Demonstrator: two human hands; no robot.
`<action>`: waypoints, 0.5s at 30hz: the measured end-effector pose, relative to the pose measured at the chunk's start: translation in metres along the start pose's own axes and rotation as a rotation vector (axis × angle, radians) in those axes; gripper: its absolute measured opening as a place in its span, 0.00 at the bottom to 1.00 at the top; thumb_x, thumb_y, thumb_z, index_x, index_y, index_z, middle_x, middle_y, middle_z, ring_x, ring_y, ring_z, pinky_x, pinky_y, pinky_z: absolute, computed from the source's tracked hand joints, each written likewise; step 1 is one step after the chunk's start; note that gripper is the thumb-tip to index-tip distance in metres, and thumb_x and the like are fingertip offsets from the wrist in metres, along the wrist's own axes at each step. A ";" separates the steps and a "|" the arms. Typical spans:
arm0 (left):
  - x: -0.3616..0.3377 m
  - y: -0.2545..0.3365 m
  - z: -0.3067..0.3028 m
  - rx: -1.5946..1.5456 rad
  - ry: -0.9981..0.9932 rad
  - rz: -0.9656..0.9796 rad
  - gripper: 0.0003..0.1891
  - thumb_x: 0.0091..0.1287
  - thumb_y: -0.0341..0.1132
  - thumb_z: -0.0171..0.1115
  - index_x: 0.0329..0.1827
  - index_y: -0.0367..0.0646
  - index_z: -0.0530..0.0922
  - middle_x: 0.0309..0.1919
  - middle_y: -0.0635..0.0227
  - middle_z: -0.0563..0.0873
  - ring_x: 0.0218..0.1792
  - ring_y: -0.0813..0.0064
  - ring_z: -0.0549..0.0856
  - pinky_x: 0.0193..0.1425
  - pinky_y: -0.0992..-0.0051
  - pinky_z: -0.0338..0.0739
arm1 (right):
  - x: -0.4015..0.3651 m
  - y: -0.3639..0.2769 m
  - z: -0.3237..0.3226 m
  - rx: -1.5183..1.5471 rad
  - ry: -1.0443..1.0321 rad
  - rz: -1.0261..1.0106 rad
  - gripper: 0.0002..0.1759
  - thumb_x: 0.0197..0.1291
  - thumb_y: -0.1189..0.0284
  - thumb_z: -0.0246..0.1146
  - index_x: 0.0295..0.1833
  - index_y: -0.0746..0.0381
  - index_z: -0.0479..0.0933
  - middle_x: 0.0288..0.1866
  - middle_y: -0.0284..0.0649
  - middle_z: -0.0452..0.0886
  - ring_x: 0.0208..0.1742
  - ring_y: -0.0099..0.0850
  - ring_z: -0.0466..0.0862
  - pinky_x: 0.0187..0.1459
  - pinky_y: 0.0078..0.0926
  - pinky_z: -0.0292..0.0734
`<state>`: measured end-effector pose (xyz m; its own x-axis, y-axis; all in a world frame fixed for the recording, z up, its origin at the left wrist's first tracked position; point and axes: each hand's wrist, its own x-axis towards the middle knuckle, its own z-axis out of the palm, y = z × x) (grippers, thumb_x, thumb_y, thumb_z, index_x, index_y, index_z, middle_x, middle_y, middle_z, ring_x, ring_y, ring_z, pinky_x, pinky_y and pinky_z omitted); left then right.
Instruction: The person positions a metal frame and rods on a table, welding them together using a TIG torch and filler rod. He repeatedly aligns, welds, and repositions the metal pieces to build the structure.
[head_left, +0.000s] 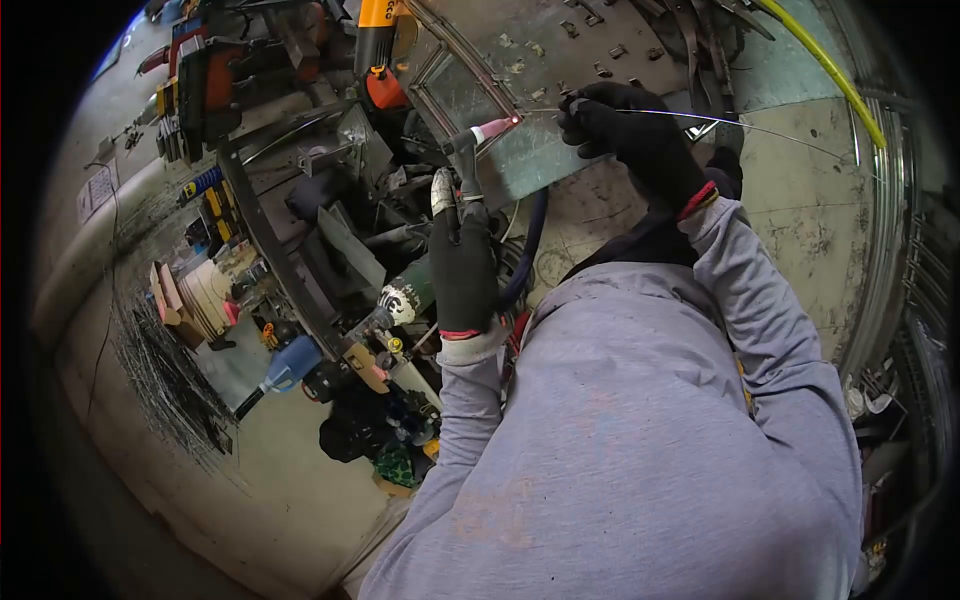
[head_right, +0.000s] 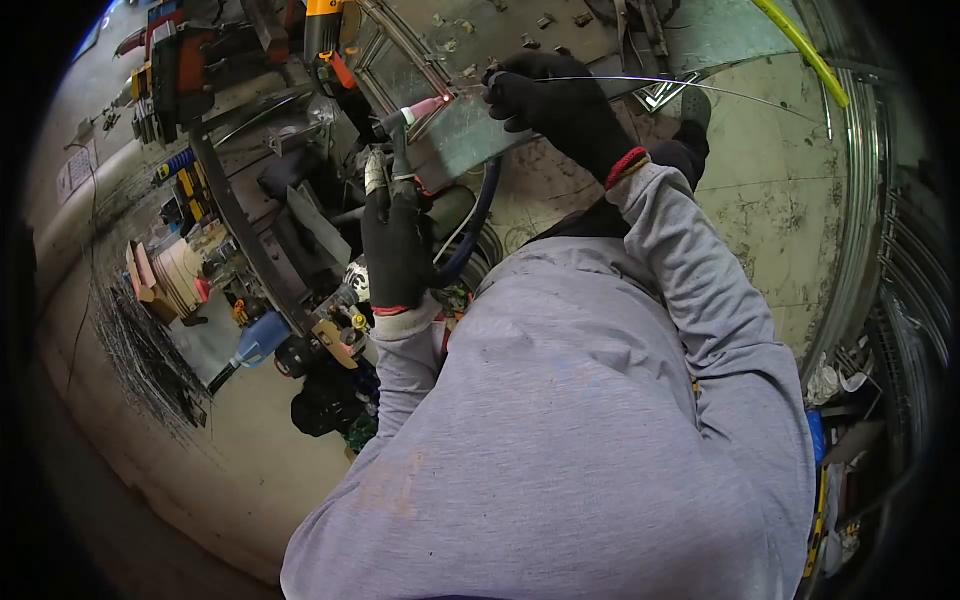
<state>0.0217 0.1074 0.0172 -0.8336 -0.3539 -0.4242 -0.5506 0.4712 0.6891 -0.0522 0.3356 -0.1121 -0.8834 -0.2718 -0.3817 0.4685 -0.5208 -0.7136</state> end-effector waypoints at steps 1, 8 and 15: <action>0.001 -0.001 0.000 -0.023 0.006 -0.025 0.12 0.83 0.41 0.60 0.52 0.39 0.81 0.33 0.72 0.83 0.25 0.86 0.76 0.27 0.79 0.69 | 0.000 0.001 -0.001 0.000 -0.018 -0.007 0.16 0.80 0.66 0.66 0.62 0.66 0.83 0.49 0.40 0.92 0.49 0.29 0.93 0.48 0.27 0.88; 0.000 0.005 0.005 -0.102 0.020 -0.020 0.12 0.83 0.41 0.61 0.51 0.40 0.79 0.33 0.73 0.83 0.23 0.84 0.76 0.26 0.79 0.69 | 0.000 -0.001 -0.001 -0.011 -0.006 0.048 0.17 0.80 0.64 0.65 0.64 0.65 0.82 0.51 0.40 0.92 0.49 0.30 0.93 0.49 0.28 0.88; 0.001 0.007 0.001 -0.033 -0.035 -0.109 0.30 0.85 0.33 0.56 0.87 0.36 0.64 0.42 0.73 0.84 0.32 0.88 0.74 0.34 0.80 0.69 | -0.001 -0.004 0.003 0.001 0.013 0.047 0.15 0.78 0.67 0.66 0.61 0.66 0.83 0.50 0.40 0.92 0.46 0.29 0.93 0.48 0.28 0.89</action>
<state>0.0176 0.1114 0.0206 -0.7702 -0.3727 -0.5175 -0.6368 0.4042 0.6566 -0.0530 0.3356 -0.1072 -0.8605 -0.2853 -0.4220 0.5091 -0.5087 -0.6942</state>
